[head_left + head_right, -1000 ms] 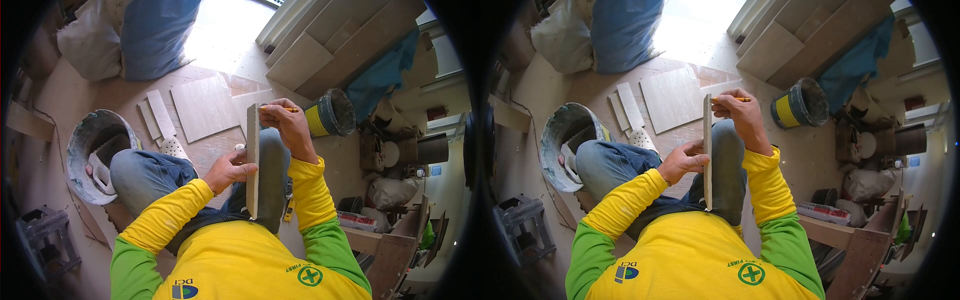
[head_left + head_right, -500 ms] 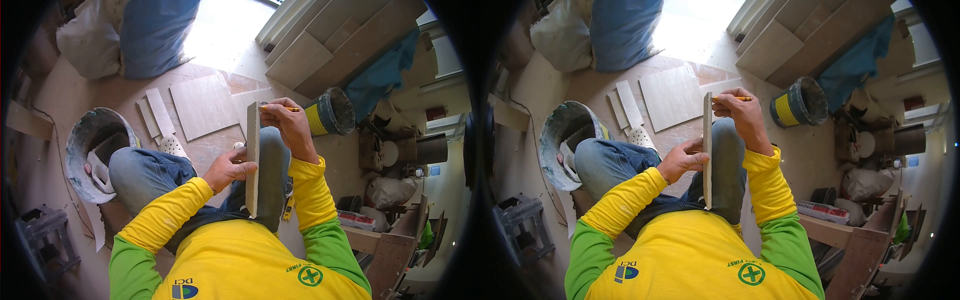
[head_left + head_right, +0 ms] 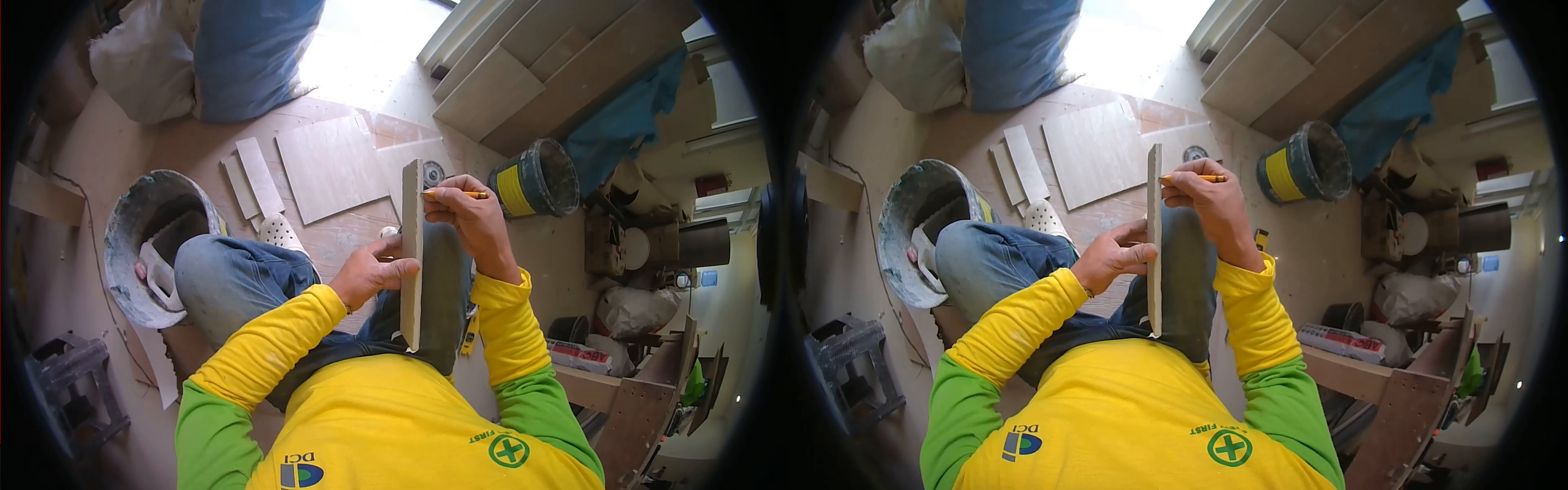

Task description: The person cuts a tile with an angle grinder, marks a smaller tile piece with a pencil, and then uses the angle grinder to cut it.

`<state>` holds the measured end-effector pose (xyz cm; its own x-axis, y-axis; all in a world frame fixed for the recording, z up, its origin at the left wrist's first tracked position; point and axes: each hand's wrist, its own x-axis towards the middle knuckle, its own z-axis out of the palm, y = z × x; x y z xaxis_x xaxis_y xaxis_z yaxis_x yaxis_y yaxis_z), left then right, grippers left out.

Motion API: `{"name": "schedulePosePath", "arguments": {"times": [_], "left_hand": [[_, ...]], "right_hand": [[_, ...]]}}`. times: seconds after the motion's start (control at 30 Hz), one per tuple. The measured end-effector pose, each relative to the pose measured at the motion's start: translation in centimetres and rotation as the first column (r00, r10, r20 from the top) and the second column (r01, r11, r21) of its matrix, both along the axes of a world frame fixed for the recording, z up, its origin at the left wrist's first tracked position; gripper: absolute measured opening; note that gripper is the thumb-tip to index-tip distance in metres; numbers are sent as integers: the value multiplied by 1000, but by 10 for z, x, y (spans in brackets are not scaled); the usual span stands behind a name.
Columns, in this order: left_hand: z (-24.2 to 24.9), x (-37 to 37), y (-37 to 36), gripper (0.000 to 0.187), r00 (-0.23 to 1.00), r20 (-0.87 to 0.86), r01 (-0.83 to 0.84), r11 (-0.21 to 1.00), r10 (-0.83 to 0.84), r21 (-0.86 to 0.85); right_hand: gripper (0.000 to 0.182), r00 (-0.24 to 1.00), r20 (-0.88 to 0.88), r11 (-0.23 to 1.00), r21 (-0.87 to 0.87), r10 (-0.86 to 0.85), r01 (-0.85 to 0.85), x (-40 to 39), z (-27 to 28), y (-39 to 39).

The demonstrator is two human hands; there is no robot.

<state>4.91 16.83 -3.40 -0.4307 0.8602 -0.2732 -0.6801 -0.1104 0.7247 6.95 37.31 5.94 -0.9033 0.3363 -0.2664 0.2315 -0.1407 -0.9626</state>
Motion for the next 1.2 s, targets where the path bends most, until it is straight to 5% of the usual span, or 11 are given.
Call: {"name": "schedulePosePath", "arguments": {"times": [1.2], "left_hand": [[-10,6,1,83,999,-15,-32,999,32,11]], "right_hand": [[13,992,126,1000,-23,7,-5,62,0,-26]]}}
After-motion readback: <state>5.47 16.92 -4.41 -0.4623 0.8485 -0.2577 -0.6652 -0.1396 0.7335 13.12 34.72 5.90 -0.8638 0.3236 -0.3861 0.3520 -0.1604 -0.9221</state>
